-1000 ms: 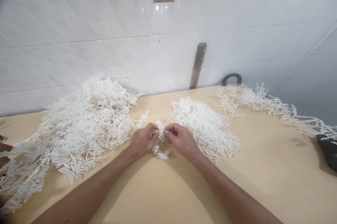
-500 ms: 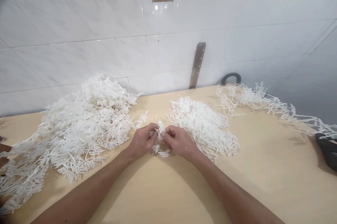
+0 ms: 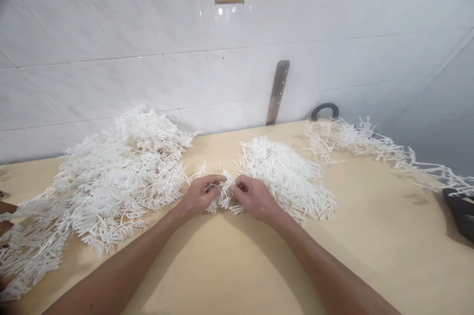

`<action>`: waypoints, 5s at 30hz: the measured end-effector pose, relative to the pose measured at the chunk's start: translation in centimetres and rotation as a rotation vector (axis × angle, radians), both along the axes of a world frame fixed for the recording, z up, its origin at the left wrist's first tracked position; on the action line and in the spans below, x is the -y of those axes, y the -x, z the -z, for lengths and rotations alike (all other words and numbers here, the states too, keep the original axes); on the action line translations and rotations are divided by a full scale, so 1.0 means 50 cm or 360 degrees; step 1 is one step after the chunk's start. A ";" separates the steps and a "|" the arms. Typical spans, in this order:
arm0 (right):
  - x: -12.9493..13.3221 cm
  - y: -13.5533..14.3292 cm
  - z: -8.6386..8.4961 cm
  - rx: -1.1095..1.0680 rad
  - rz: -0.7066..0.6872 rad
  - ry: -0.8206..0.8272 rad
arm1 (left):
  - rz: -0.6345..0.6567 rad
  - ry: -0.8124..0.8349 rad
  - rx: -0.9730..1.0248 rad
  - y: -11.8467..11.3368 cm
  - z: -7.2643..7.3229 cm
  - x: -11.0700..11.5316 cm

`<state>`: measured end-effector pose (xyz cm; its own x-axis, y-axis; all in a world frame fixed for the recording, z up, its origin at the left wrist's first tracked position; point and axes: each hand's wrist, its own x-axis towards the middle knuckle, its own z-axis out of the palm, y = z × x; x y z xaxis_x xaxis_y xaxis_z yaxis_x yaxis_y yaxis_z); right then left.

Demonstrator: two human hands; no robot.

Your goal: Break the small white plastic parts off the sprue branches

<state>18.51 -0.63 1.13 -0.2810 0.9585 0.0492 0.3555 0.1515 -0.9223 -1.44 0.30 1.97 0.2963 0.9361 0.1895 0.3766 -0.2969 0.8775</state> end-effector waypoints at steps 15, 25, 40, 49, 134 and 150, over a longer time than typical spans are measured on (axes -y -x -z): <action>-0.004 -0.011 -0.009 -0.0204 -0.0057 0.0082 | -0.0112 0.0021 -0.0064 -0.004 0.000 0.001; 0.002 -0.003 -0.015 -0.0049 -0.0007 0.0061 | -0.0047 -0.0060 -0.0127 -0.008 0.005 0.004; -0.014 -0.005 0.020 -0.0126 -0.0073 0.0033 | 0.0022 -0.0469 -0.0496 -0.003 0.038 -0.004; -0.019 -0.003 0.026 -0.0185 0.0006 0.0064 | 0.0024 -0.0422 -0.0524 -0.011 0.039 -0.002; 0.001 0.029 0.043 -0.0004 0.0348 -0.0149 | 0.0117 0.0008 -0.0179 -0.009 0.009 -0.009; 0.004 0.057 0.056 0.0367 0.0469 -0.1066 | 0.0111 -0.0152 -0.0219 -0.006 0.020 -0.013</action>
<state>15.66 -0.82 -1.68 -0.0922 0.7815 0.6170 0.6402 0.5211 -0.5644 -1.16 0.93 0.97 0.3889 0.8922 0.2298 0.4668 -0.4059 0.7857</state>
